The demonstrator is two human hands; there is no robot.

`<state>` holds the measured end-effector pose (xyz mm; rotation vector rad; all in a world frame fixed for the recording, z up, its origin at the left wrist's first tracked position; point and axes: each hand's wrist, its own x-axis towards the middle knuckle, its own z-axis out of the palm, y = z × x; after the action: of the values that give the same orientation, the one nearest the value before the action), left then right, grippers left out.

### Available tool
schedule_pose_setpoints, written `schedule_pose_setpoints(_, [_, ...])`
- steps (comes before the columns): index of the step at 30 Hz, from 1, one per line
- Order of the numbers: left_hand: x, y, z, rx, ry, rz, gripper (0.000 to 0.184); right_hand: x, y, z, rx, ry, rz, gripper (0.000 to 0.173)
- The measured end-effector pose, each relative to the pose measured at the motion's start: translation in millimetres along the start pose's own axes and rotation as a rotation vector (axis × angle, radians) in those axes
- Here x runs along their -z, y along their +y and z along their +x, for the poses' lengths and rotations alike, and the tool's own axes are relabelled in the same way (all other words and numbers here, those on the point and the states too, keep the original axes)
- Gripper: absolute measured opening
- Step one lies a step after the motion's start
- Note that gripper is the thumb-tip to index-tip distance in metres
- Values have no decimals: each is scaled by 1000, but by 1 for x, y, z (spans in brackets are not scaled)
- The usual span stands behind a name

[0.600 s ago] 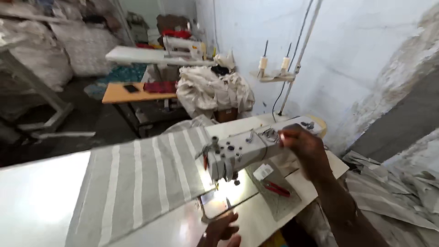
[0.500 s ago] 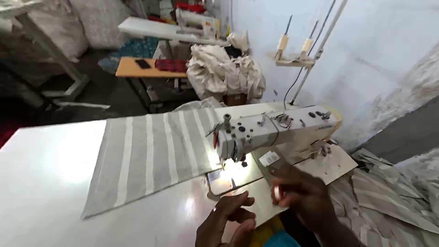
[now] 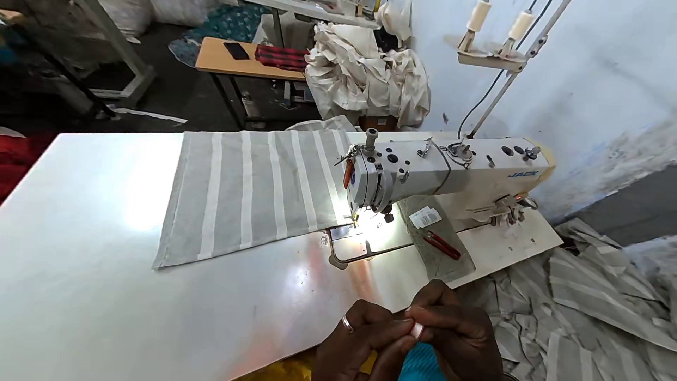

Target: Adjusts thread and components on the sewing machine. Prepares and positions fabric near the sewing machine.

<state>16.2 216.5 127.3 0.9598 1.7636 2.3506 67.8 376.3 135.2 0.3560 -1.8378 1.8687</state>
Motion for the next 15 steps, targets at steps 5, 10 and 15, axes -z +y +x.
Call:
schedule_pose_setpoints(5, [4, 6, 1, 28, -5, 47, 12, 1, -10, -3, 117, 6, -370, 30])
schedule_pose_setpoints(10, [3, 8, -2, -183, 6, 565, 19, -3, -9, -8, 125, -12, -343, 53])
schedule_pose_setpoints(15, [15, -4, 0, -246, 56, 498, 33, -7, -13, -7, 2, 2, -166, 65])
